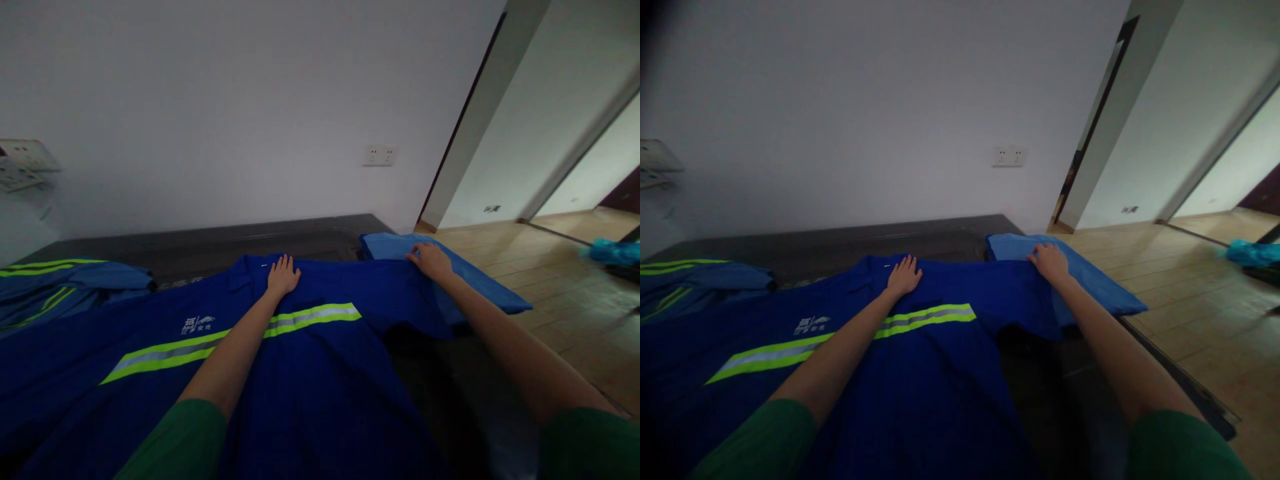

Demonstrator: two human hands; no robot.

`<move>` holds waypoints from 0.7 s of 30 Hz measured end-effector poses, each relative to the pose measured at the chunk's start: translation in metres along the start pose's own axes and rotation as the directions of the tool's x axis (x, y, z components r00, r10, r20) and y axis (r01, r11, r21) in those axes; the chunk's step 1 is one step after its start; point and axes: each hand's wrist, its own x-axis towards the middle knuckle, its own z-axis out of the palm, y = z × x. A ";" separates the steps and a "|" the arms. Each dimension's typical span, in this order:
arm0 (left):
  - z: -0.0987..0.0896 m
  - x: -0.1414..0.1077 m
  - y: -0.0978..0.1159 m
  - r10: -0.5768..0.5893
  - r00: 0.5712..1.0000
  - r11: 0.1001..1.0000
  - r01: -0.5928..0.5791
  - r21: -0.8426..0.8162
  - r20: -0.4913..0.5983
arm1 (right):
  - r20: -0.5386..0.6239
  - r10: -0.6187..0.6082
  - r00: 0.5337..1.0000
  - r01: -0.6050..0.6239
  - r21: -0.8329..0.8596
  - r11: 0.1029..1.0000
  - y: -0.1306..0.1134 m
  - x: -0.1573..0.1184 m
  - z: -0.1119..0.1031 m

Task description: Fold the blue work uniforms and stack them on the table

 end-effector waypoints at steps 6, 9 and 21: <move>0.001 0.008 -0.003 -0.005 1.000 1.000 0.005 -0.010 0.009 | -0.068 -0.387 0.920 0.393 0.123 0.911 -0.030 -0.084 0.002; -0.001 0.007 -0.004 0.017 1.000 1.000 -0.017 -0.021 -0.004 | 0.102 -0.432 0.896 0.427 0.063 0.902 -0.027 -0.117 0.022; -0.030 -0.084 0.043 0.371 0.907 0.918 -0.390 -0.065 -0.201 | -0.117 -0.470 0.875 0.485 0.184 0.855 -0.045 -0.149 0.002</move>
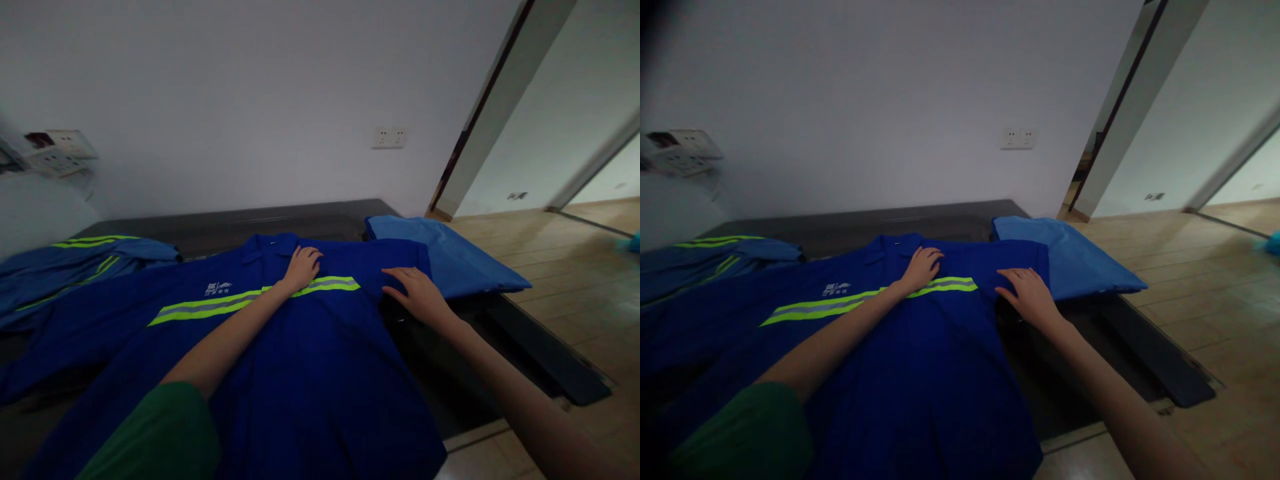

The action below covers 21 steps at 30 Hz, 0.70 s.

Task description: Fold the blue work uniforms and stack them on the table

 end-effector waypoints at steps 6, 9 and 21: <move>-0.004 -0.038 0.044 0.018 0.943 0.999 -0.001 -0.053 0.334 | 0.013 -0.102 0.995 0.103 -0.160 0.982 0.008 -0.019 0.014; -0.002 -0.041 0.043 0.023 0.939 0.999 -0.010 -0.041 0.344 | -0.065 -0.197 0.978 0.179 -0.212 0.961 0.018 -0.015 0.011; -0.130 -0.140 0.058 0.110 0.982 0.958 -0.146 -0.248 -0.153 | -0.260 -0.099 0.960 0.091 -0.042 0.995 -0.008 -0.064 -0.005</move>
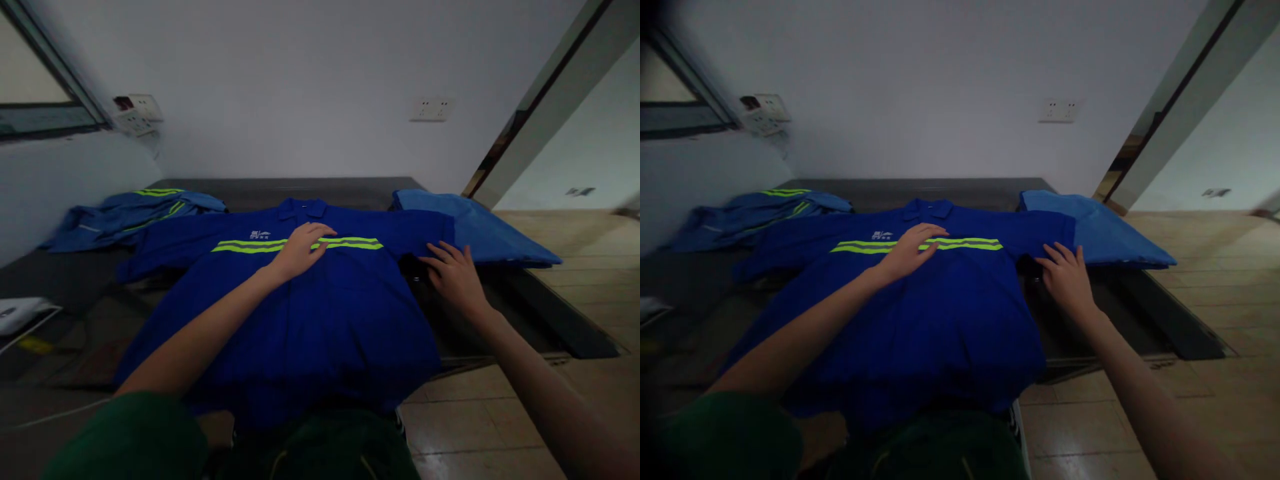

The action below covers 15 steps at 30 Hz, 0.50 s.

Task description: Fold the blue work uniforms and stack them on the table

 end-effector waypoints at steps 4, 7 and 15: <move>-0.089 -0.130 0.034 -0.366 0.919 0.929 0.353 -0.109 -0.148 | 0.227 0.247 0.942 -0.333 0.540 0.773 -0.024 -0.069 -0.058; -0.113 -0.248 0.040 -0.672 0.655 0.724 0.679 -0.123 -0.346 | 0.754 0.034 0.656 -0.678 0.569 0.466 -0.034 -0.131 -0.073; -0.031 -0.380 0.017 -0.847 0.223 0.408 0.854 -0.322 -0.482 | 0.854 0.123 0.506 -0.833 0.447 0.326 -0.096 -0.180 0.007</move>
